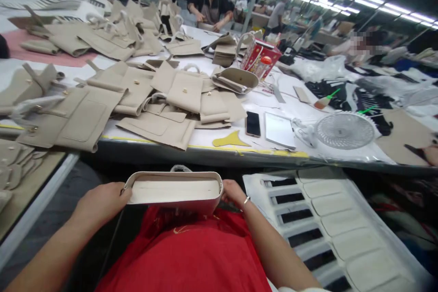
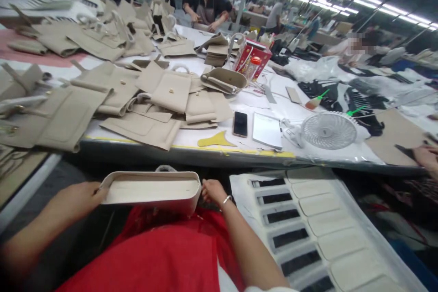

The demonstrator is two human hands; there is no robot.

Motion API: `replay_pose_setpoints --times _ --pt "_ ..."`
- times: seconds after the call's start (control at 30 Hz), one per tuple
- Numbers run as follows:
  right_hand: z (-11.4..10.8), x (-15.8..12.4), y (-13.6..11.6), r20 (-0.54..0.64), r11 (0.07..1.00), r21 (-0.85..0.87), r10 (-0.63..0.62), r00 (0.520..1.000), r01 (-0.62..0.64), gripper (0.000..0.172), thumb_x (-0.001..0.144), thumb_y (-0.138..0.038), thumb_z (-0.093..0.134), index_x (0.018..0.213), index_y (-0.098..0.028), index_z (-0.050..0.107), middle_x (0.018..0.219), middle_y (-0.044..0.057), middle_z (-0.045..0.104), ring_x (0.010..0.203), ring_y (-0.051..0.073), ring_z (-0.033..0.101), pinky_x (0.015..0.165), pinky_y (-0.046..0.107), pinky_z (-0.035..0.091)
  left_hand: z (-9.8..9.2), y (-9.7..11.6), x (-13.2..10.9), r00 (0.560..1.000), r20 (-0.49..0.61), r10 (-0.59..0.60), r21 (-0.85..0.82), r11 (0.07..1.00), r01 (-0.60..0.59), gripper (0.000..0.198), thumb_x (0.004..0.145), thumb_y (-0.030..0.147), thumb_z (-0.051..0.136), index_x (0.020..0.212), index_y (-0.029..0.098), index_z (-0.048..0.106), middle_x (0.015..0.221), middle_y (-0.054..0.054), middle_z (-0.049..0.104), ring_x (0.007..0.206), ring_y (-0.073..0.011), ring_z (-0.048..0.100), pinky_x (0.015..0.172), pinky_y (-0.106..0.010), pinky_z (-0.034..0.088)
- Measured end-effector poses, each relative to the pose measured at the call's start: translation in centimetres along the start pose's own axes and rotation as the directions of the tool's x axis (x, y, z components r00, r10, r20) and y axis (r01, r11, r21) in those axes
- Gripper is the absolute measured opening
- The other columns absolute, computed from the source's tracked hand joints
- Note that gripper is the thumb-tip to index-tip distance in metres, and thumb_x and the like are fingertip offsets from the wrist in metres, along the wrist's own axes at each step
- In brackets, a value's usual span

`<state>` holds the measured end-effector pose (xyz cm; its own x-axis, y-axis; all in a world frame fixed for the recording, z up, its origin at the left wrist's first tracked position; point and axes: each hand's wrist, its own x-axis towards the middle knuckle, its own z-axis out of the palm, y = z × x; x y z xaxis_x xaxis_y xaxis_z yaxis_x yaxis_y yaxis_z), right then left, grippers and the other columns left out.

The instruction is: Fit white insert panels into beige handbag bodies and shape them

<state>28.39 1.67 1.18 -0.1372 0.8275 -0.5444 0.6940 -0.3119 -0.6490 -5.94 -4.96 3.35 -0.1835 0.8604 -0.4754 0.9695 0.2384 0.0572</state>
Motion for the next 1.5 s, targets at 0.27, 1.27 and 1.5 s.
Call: replay_pose_setpoints --times 0.27,1.27,1.5 --pt "-2.2 -3.7 -4.5 0.013 0.686 -0.704 -0.246 0.969 0.183 0.04 0.085 -0.039 0.04 0.064 -0.014 0.064 0.068 0.012 0.066 0.067 0.021 0.063 0.06 0.027 0.042 -0.7 -0.1 0.9 0.998 0.043 0.037 -0.005 0.999 -0.037 0.04 0.08 0.038 0.029 0.078 0.017 0.063 0.086 -0.014 0.066 0.082 -0.0324 0.062 0.067 -0.038 0.042" --pt "1.1 -4.8 -2.3 -0.091 0.648 -0.758 -0.214 0.973 0.072 0.034 0.092 -0.034 0.032 0.072 -0.017 0.055 0.063 0.008 0.062 0.063 0.024 0.063 0.049 0.028 0.029 -0.5 -1.1 0.9 0.977 -0.066 0.203 -0.287 0.934 -0.213 0.038 0.083 0.039 0.033 0.066 0.015 0.057 0.066 -0.006 0.06 0.062 -0.0169 0.053 0.054 -0.026 0.035" --pt "1.5 -5.3 -2.1 0.142 0.279 -0.927 -0.361 0.922 0.251 0.023 0.086 -0.009 0.036 0.089 -0.014 0.058 0.08 0.01 0.059 0.059 0.023 0.063 0.041 0.025 0.028 -1.0 0.3 1.1 0.979 -0.116 0.169 -0.188 0.964 -0.189 0.026 0.075 0.025 0.038 0.058 0.016 0.055 0.066 -0.009 0.06 0.065 -0.0201 0.054 0.059 -0.028 0.034"
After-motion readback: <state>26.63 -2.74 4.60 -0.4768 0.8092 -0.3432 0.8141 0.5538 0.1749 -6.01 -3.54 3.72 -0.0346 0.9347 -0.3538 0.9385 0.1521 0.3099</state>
